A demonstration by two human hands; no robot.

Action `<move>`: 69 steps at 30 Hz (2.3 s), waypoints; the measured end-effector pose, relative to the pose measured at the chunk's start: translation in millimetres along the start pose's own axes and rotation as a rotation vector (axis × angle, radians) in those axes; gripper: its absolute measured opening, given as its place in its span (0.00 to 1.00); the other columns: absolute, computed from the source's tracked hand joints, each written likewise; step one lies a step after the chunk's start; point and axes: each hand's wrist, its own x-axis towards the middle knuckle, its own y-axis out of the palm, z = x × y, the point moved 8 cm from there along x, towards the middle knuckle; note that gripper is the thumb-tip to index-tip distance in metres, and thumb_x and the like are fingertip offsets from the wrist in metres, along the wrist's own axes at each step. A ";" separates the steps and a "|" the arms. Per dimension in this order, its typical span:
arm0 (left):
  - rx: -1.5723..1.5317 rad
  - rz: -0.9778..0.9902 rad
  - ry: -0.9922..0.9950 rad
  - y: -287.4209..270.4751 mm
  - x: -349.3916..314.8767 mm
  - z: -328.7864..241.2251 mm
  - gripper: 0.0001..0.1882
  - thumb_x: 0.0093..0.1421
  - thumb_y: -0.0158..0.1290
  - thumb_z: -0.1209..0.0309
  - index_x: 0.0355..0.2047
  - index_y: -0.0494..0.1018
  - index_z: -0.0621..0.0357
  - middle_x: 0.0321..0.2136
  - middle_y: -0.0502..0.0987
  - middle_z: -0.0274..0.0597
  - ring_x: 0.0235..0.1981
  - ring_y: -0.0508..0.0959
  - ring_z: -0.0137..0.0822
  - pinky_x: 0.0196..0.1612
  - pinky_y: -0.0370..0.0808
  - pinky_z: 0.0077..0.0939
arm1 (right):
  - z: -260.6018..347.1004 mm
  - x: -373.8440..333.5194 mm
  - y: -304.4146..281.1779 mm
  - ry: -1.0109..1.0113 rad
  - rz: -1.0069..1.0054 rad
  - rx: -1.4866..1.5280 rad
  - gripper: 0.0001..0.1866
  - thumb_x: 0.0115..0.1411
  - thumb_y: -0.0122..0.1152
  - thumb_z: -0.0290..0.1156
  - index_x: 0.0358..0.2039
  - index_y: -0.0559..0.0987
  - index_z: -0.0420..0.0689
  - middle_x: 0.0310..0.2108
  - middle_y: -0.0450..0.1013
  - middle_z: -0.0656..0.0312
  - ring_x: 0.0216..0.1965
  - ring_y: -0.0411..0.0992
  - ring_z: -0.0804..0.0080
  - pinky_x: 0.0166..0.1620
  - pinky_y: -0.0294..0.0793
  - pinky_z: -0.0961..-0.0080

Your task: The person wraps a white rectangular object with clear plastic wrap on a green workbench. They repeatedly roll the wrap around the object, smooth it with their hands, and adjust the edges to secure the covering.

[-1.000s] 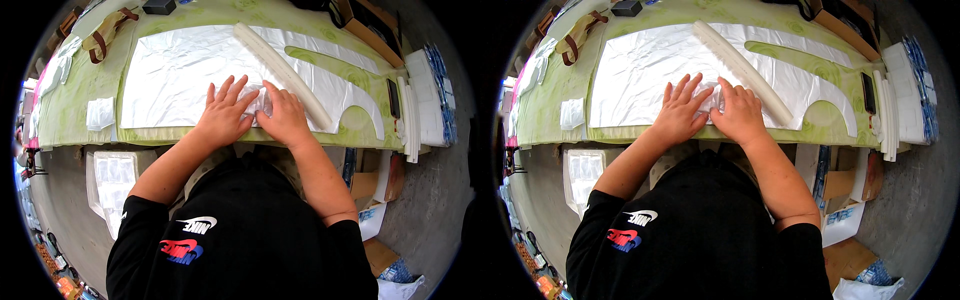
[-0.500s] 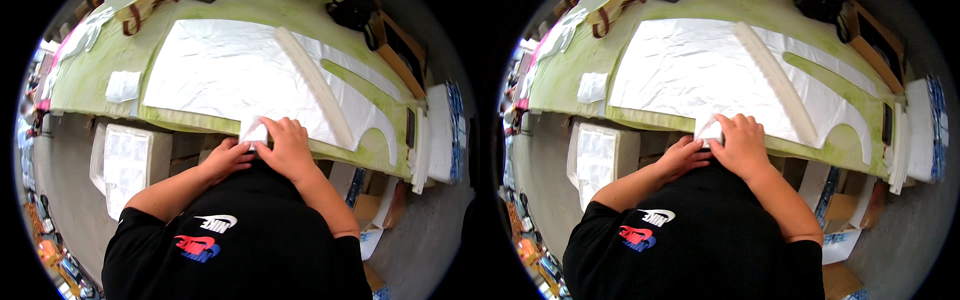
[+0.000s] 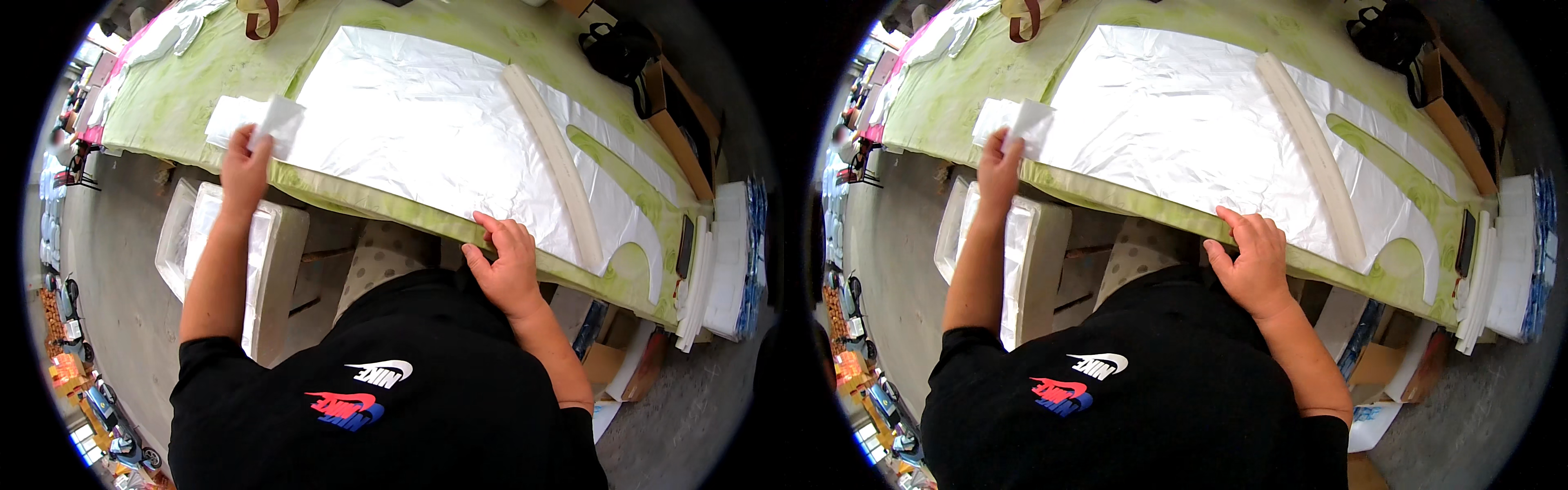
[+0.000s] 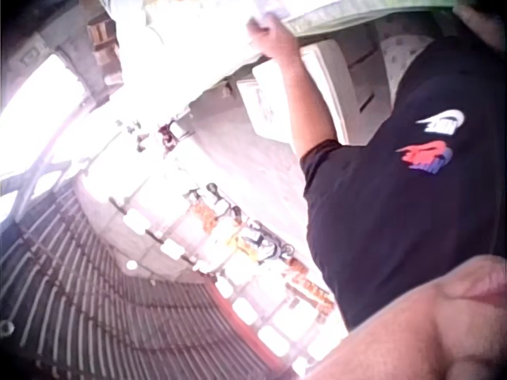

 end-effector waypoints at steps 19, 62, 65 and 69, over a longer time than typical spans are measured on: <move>1.111 0.164 0.271 15.1 69.3 38.7 0.26 0.72 0.43 0.59 0.69 0.64 0.30 0.73 0.58 0.24 0.77 0.49 0.41 0.72 0.37 0.68 | -2.0 -3.8 -8.1 0.005 -0.084 0.065 0.18 0.55 0.69 0.31 0.47 0.82 0.48 0.36 0.75 0.62 0.39 0.71 0.60 0.48 0.68 0.64; 0.557 1.308 0.772 472.5 -230.4 -252.8 0.16 0.60 0.60 0.59 0.42 0.79 0.55 0.40 0.83 0.46 0.43 0.82 0.50 0.47 0.79 0.42 | -98.1 -137.8 -67.1 0.514 -0.468 0.440 0.24 0.63 0.69 0.36 0.57 0.75 0.41 0.39 0.71 0.59 0.28 0.67 0.77 0.36 0.73 0.79; 0.578 1.288 0.729 473.5 -227.1 -250.3 0.14 0.61 0.58 0.60 0.42 0.80 0.54 0.39 0.83 0.46 0.42 0.83 0.48 0.46 0.79 0.41 | -105.8 -145.7 -77.1 0.505 -0.530 0.440 0.21 0.63 0.68 0.33 0.55 0.77 0.41 0.41 0.73 0.58 0.31 0.70 0.74 0.37 0.74 0.78; 0.463 1.317 0.522 466.3 -212.0 -254.0 0.13 0.62 0.55 0.62 0.43 0.80 0.55 0.38 0.84 0.46 0.39 0.83 0.45 0.44 0.79 0.37 | -79.8 -134.2 -118.8 0.195 -0.633 -0.021 0.20 0.57 0.68 0.26 0.51 0.79 0.41 0.47 0.76 0.53 0.43 0.73 0.53 0.48 0.74 0.64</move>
